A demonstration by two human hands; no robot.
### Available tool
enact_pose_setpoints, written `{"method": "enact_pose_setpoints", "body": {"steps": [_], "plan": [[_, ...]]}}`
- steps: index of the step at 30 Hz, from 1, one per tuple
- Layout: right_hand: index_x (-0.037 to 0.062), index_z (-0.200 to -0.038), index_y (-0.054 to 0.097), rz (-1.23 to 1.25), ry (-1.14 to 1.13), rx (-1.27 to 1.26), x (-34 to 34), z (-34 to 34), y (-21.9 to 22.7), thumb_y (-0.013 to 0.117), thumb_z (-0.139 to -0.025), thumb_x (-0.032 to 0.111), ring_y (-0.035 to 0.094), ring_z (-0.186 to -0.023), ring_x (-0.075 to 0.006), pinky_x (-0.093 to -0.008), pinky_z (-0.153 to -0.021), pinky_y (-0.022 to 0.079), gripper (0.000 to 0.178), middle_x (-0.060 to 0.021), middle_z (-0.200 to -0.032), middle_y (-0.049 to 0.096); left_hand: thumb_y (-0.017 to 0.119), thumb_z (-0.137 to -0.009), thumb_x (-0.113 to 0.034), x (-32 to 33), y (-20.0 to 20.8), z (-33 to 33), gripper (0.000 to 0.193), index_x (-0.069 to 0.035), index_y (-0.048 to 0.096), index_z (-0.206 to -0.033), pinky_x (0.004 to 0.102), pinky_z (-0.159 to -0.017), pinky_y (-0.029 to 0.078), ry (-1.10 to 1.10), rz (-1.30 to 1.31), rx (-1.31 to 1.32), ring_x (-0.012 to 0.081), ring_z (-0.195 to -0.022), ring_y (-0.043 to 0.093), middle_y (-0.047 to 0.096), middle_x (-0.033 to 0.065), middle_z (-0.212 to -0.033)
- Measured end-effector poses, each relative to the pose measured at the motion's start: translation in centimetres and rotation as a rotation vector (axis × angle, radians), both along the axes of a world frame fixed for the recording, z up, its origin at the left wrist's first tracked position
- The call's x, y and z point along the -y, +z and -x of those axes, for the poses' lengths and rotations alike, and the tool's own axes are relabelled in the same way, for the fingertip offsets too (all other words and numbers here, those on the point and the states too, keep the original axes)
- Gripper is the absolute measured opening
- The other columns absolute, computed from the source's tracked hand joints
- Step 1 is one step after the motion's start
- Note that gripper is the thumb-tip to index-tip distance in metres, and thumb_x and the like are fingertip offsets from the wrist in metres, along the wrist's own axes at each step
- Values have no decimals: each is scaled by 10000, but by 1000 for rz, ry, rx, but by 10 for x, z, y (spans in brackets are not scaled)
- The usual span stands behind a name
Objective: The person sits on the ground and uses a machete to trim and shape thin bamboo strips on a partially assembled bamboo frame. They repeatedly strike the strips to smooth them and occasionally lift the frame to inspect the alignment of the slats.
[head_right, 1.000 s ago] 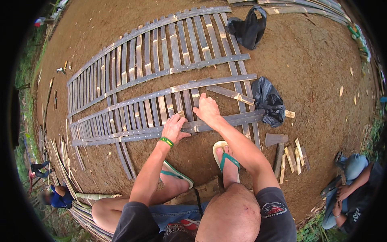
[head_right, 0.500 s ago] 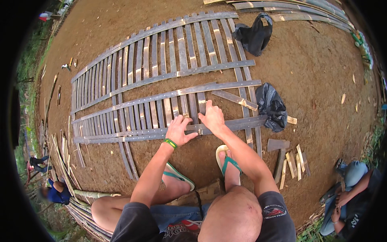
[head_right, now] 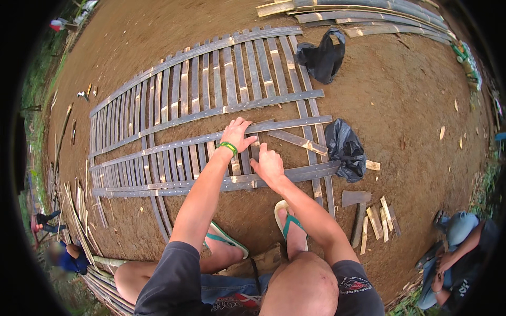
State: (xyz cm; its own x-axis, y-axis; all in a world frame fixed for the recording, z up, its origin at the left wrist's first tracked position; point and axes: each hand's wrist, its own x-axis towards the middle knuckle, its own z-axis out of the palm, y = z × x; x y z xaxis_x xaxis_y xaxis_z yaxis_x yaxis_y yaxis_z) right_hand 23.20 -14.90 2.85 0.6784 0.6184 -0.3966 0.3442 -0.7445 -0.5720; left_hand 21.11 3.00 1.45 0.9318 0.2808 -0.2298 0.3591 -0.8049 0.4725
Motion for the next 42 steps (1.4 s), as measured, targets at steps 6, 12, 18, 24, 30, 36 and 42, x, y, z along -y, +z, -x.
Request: {"method": "enact_pose_setpoints", "body": {"steps": [6, 12, 18, 24, 30, 36, 42], "plan": [[-74, -1215, 507, 4, -16, -63, 3, 0, 2, 780, -877, 290, 724, -863, -504, -561, -785, 601, 567, -329, -872, 717, 855, -797, -318, 3, -10, 2, 573, -85, 674, -1288, 488, -1009, 483, 19, -8, 94, 357, -1201, 570, 617, 108, -1257], [-70, -1156, 528, -37, -59, -81, 4, 2, 6, 792, -849, 283, 710, -838, -521, -571, -769, 589, 538, -336, -848, 705, 886, -763, -287, 3, -8, -2, 555, -93, 692, -1246, 486, -995, 499, 36, 12, 49, 380, -1165, 585, 639, 127, -1203], [-63, -1122, 525, -34, -80, -92, -2, 1, 0, 798, -842, 280, 710, -832, -518, -571, -764, 587, 521, -326, -854, 710, 901, -741, -298, -1, -13, -4, 584, -65, 689, -1233, 488, -989, 509, 54, 21, 65, 400, -1134, 587, 645, 154, -1168], [-69, -1146, 516, -45, -82, -84, 3, -1, -2, 792, -861, 281, 715, -851, -513, -566, -784, 591, 529, -325, -855, 713, 931, -682, -359, -11, -8, 11, 690, -36, 681, -1238, 484, -1016, 499, 77, -28, 135, 393, -1154, 577, 630, 164, -1181], [-76, -1142, 516, -88, -60, -82, 2, 2, -1, 780, -878, 280, 716, -854, -510, -572, -780, 588, 516, -324, -860, 716, 916, -686, -387, -24, -4, 31, 713, -28, 678, -1253, 480, -1053, 490, 60, -9, 94, 391, -1185, 569, 619, 163, -1215], [-23, -1119, 592, -117, -47, 86, 10, -2, -5, 759, -910, 331, 722, -820, -483, -562, -730, 589, 444, -286, -887, 718, 848, -694, -294, -47, 7, 50, 706, -20, 639, -1311, 464, -1098, 476, 48, 43, 38, 393, -1241, 533, 598, 167, -1280], [47, -1166, 674, -290, 62, 454, 10, -52, 1, 740, -882, 174, 608, -1171, -337, -518, -1059, 461, 318, -131, -1180, 651, 782, -727, -87, -65, 0, 57, 518, -40, 640, -1223, 488, -1029, 523, -25, 8, 47, 408, -1214, 556, 586, 179, -1241]]}}
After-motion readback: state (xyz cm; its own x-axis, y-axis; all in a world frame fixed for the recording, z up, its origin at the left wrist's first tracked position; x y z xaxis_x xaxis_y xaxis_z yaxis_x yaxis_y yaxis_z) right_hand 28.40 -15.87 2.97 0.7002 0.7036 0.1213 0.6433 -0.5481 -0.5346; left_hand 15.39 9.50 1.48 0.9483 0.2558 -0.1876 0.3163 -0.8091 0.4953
